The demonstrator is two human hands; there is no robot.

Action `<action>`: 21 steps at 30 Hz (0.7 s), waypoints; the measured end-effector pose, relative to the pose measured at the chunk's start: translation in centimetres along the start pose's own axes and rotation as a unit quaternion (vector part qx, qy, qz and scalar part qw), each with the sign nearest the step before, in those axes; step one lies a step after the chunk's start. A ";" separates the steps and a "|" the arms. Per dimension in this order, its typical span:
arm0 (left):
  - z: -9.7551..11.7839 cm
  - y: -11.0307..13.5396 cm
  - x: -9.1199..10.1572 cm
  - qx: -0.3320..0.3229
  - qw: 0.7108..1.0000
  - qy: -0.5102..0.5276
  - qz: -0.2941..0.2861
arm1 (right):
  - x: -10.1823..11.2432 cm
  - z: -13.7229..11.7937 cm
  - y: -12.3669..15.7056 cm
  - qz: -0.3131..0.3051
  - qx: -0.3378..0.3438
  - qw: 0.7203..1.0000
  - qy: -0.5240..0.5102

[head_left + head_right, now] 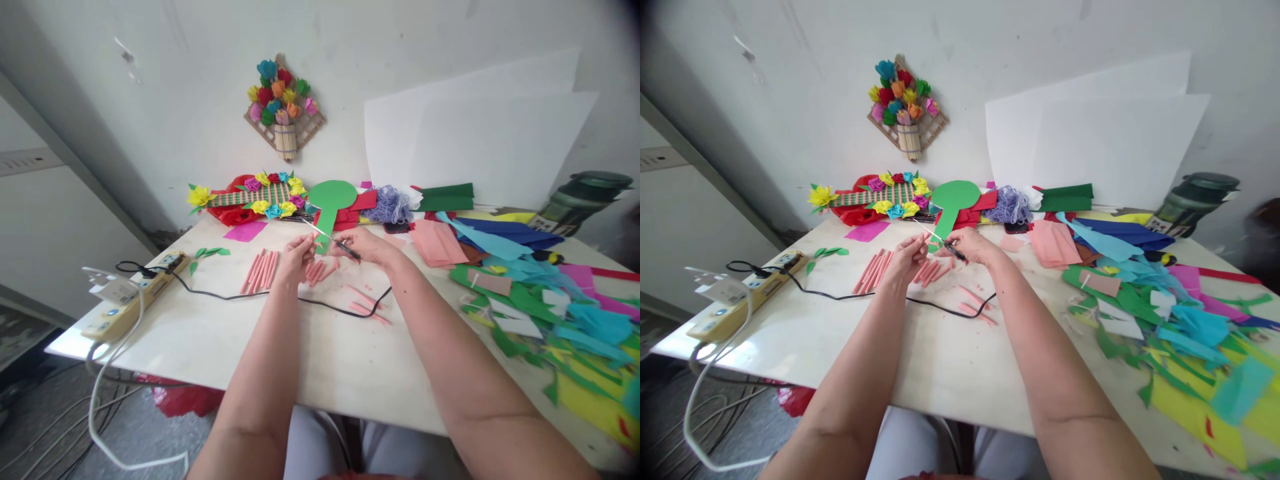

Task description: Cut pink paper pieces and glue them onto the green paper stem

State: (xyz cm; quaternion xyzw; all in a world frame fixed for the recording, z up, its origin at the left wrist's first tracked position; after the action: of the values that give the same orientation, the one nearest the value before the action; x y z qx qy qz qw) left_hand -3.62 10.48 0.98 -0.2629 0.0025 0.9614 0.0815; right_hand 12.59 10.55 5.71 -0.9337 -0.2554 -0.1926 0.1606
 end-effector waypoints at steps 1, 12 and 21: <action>0.1 0.1 -0.1 -0.001 1.000 0.011 -0.013 | 0.1 -0.2 0.1 0.001 0.007 1.000 -0.013; 0.5 1.5 -1.5 0.004 0.991 0.024 -0.129 | 1.3 -2.4 0.6 0.066 0.031 0.989 -0.126; 0.3 1.2 -1.8 0.019 0.995 -0.040 -0.091 | 0.5 -2.7 0.1 0.075 0.058 0.985 -0.146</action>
State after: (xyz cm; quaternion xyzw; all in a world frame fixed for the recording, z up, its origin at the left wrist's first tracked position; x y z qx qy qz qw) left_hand -2.47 9.08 2.09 -0.2219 -0.0067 0.9595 0.1734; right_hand 12.29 9.56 8.27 -0.9574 -0.2160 -0.0267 0.1900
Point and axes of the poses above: each hand's wrist, its own y-axis away from the middle knuckle, its own x-axis out of the back of the hand, z = x × y, the point moved 3 cm from there along -y, towards the middle knuckle, and after that the axes turned 8 degrees about x, right-handed, at the moved point
